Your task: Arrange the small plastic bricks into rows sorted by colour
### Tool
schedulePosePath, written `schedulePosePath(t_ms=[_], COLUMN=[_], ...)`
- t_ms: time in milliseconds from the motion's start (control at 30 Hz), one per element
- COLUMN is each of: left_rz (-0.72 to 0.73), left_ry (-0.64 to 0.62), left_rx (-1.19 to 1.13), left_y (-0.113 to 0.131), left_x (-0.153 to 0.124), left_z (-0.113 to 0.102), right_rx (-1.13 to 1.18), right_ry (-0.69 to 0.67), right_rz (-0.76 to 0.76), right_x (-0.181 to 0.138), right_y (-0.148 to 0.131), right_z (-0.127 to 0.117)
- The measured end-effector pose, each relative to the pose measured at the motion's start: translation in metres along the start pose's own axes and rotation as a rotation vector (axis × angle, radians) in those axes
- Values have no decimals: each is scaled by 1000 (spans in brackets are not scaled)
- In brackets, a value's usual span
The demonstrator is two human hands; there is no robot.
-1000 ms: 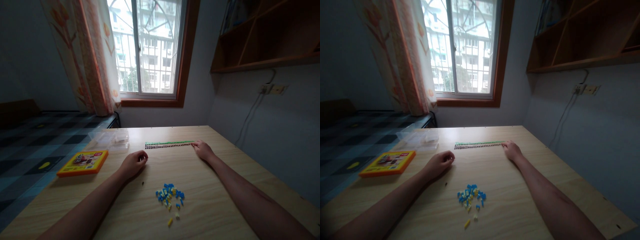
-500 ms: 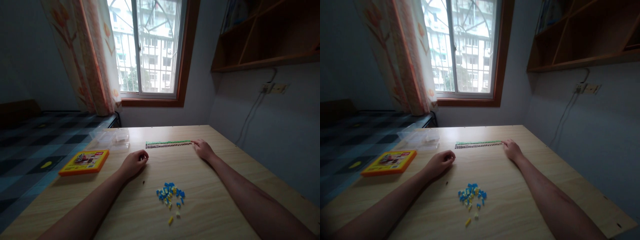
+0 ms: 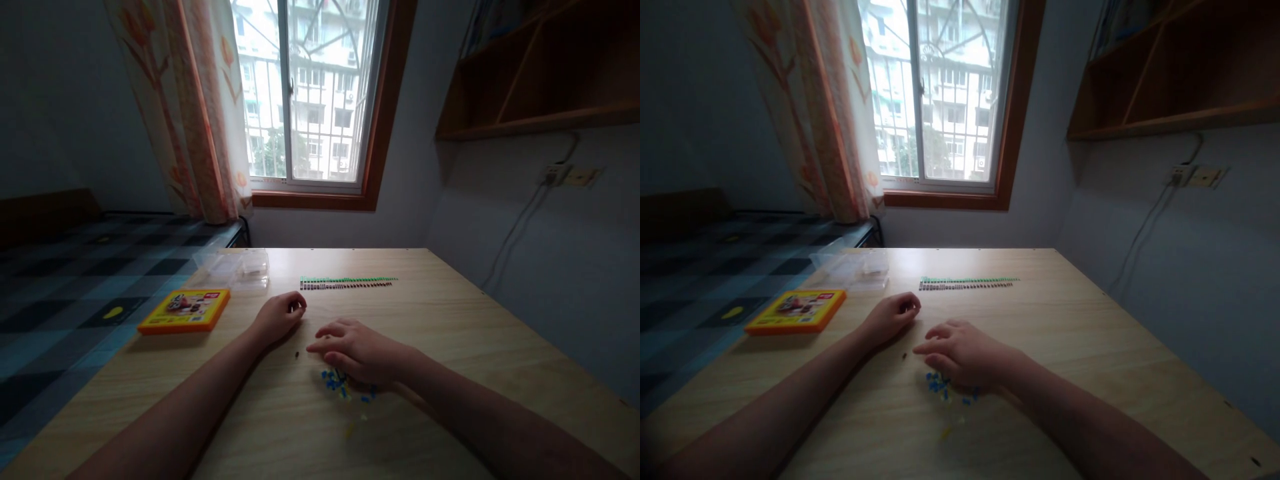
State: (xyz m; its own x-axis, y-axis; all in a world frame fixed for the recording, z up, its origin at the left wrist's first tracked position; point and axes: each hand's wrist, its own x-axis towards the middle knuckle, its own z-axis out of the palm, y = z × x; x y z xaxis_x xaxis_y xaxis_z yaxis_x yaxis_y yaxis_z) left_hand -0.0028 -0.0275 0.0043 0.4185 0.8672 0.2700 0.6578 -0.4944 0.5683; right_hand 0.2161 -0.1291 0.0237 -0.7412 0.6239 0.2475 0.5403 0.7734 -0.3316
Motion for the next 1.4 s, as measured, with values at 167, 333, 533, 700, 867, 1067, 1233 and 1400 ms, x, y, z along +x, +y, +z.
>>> schedulePosePath(t_ms=[167,333,533,700,867,1067,1233,1400], left_rz=[2,1,0,-5,-4,-3,2,-3], left_ry=[0,4,-2,-15,-26,-27,-30,-29], left_rx=[1,2,8,12,7,-6,1,0], left_y=[-1,-3,-2,-3,-4,-2,-2,-2], left_x=[1,1,0,1,1,1,1,1], left_z=[1,1,0,-1,-2,-3,-3,-3], right_rx=[-79,-167,-137,-110,-116,-90,14,41], right_ry=[-66,-50,55,153,159,127,132,145], right_rz=[31,56,76,168,243,278,325,356], right_x=[9,17,6,-11,-22,-30,-40,-49], right_y=[-8,-11,4,32,54,70,95,110], right_z=[7,14,4,-6,-10,-17,-24,-30])
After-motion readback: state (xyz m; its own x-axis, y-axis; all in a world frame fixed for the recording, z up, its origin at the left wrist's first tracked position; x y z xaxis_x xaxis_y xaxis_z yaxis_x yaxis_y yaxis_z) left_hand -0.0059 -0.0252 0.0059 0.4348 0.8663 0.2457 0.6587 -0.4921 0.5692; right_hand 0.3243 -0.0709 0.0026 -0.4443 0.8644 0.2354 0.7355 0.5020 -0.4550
